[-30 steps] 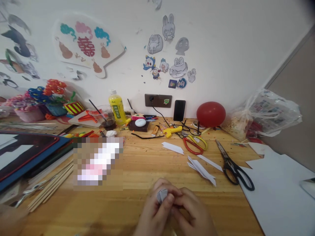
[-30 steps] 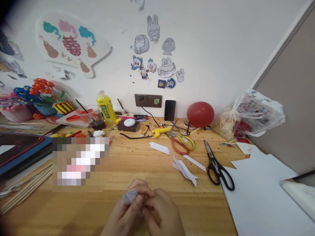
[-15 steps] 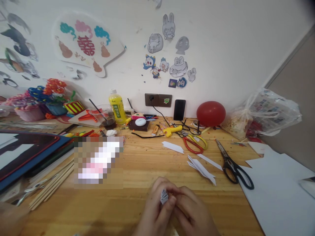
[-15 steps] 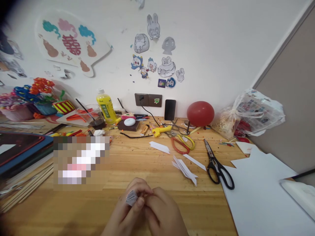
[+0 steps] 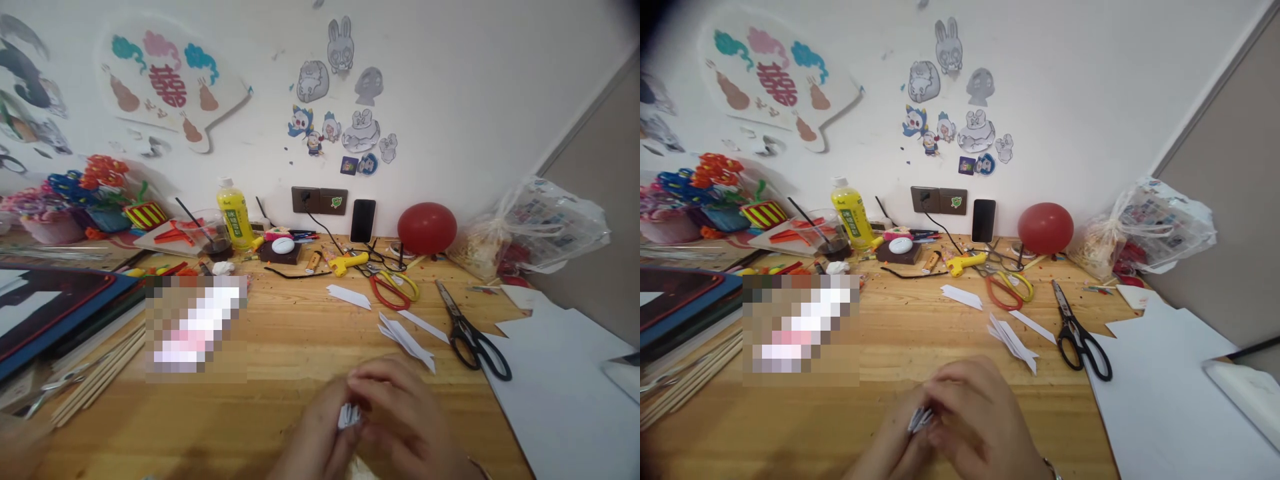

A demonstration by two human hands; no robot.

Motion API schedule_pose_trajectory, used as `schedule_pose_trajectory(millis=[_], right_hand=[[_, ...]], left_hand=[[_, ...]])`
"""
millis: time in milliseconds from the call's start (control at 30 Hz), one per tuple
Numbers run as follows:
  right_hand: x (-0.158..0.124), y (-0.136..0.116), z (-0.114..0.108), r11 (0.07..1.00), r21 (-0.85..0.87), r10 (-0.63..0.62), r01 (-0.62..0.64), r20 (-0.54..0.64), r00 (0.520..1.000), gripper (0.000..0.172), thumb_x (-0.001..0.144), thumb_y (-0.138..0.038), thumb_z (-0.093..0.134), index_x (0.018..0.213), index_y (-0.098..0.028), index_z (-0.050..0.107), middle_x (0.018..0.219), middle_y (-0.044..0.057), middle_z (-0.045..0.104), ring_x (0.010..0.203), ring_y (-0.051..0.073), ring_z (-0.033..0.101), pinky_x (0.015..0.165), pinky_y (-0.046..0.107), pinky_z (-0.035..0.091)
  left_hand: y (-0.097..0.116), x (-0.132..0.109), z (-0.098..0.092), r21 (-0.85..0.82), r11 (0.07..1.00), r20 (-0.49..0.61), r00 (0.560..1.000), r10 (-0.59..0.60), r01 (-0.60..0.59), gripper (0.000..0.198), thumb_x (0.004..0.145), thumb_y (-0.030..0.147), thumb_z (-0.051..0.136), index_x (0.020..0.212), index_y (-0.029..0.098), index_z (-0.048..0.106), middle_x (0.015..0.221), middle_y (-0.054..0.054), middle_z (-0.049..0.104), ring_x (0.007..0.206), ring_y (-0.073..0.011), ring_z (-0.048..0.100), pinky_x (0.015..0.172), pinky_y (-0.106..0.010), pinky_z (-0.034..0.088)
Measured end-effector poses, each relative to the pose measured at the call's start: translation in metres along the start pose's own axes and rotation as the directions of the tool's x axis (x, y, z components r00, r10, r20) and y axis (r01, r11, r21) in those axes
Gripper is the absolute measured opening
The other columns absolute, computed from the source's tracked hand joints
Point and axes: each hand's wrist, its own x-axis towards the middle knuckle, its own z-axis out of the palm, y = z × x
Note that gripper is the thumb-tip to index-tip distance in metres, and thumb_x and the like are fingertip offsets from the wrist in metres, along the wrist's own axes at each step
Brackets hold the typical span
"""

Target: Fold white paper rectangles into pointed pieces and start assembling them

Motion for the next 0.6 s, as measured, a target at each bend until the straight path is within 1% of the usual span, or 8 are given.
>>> schedule_pose_trajectory(millis=[67, 167, 233, 300, 367, 400, 500, 600], right_hand=[[0.004, 0.002, -0.002, 0.993, 0.115, -0.045, 0.036, 0.076, 0.996, 0.028, 0.093, -0.035, 0.046, 0.118, -0.025, 0.055, 0.096, 0.007, 0.066, 0.085, 0.017, 0.059, 0.076, 0.029, 0.048], [0.005, 0.004, -0.004, 0.966, 0.251, 0.029, -0.057, 0.115, 0.993, 0.026, 0.092, -0.039, 0.048, 0.112, -0.028, 0.060, 0.085, 0.004, 0.066, 0.078, 0.016, 0.059, 0.070, 0.028, 0.048], [0.003, 0.006, -0.005, 0.938, 0.312, 0.111, -0.151, 0.142, 0.984, 0.026, 0.088, -0.044, 0.052, 0.101, -0.026, 0.066, 0.078, 0.004, 0.065, 0.073, 0.015, 0.059, 0.065, 0.026, 0.047], [0.000, 0.008, -0.007, 0.912, 0.353, 0.164, -0.210, 0.156, 0.974, 0.030, 0.085, -0.050, 0.054, 0.093, -0.024, 0.068, 0.073, 0.003, 0.063, 0.069, 0.014, 0.058, 0.062, 0.024, 0.046], [-0.002, 0.009, -0.007, 0.900, 0.366, 0.188, -0.235, 0.160, 0.969, 0.033, 0.083, -0.052, 0.056, 0.091, -0.022, 0.069, 0.071, 0.003, 0.062, 0.067, 0.014, 0.057, 0.060, 0.024, 0.046], [-0.002, 0.009, -0.007, 0.898, 0.368, 0.193, -0.242, 0.164, 0.967, 0.034, 0.083, -0.052, 0.056, 0.091, -0.022, 0.069, 0.071, 0.003, 0.061, 0.066, 0.014, 0.057, 0.060, 0.023, 0.046], [0.000, 0.007, -0.007, 0.893, 0.350, 0.228, -0.282, 0.188, 0.956, 0.037, 0.082, -0.055, 0.054, 0.088, -0.021, 0.069, 0.070, 0.003, 0.061, 0.065, 0.014, 0.058, 0.058, 0.023, 0.046], [0.002, 0.005, -0.007, 0.889, 0.325, 0.278, -0.322, 0.174, 0.945, 0.038, 0.082, -0.055, 0.055, 0.082, -0.020, 0.070, 0.068, 0.003, 0.062, 0.063, 0.014, 0.059, 0.058, 0.023, 0.047]], left_hand=[[0.005, 0.000, 0.003, -0.031, 0.998, 0.092, 0.994, -0.056, 0.059, 0.022, 0.088, 0.026, 0.044, 0.105, 0.022, 0.055, 0.095, -0.006, 0.061, 0.089, -0.0211, 0.057, 0.078, -0.028, 0.045], [0.016, 0.001, 0.003, -0.072, 0.969, 0.190, 0.957, -0.220, 0.237, 0.023, 0.089, 0.036, 0.041, 0.098, 0.020, 0.056, 0.087, -0.004, 0.058, 0.084, -0.0192, 0.054, 0.076, -0.027, 0.044], [0.022, 0.003, 0.001, -0.101, 0.931, 0.298, 0.904, -0.307, 0.350, 0.032, 0.089, 0.047, 0.039, 0.087, 0.019, 0.055, 0.074, 0.000, 0.050, 0.071, -0.0154, 0.048, 0.065, -0.024, 0.041], [0.026, 0.004, -0.001, -0.134, 0.886, 0.423, 0.834, -0.355, 0.445, 0.041, 0.086, 0.056, 0.039, 0.079, 0.018, 0.051, 0.067, 0.003, 0.041, 0.062, -0.0121, 0.040, 0.056, -0.022, 0.035], [0.028, 0.003, -0.003, -0.170, 0.832, 0.472, 0.784, -0.402, 0.528, 0.044, 0.083, 0.061, 0.042, 0.078, 0.018, 0.050, 0.068, 0.004, 0.039, 0.062, -0.0114, 0.038, 0.057, -0.022, 0.033], [0.029, 0.003, -0.003, -0.187, 0.806, 0.468, 0.772, -0.430, 0.562, 0.044, 0.081, 0.062, 0.044, 0.081, 0.018, 0.050, 0.070, 0.003, 0.041, 0.064, -0.0117, 0.039, 0.059, -0.022, 0.034], [0.028, 0.002, -0.001, -0.250, 0.767, 0.437, 0.776, -0.455, 0.591, 0.043, 0.078, 0.062, 0.050, 0.083, 0.019, 0.051, 0.073, 0.003, 0.042, 0.067, -0.0115, 0.039, 0.061, -0.022, 0.032], [0.026, 0.004, 0.002, -0.358, 0.754, 0.451, 0.809, -0.377, 0.551, 0.045, 0.075, 0.064, 0.053, 0.075, 0.019, 0.048, 0.065, 0.006, 0.035, 0.058, -0.0087, 0.030, 0.053, -0.020, 0.025]])
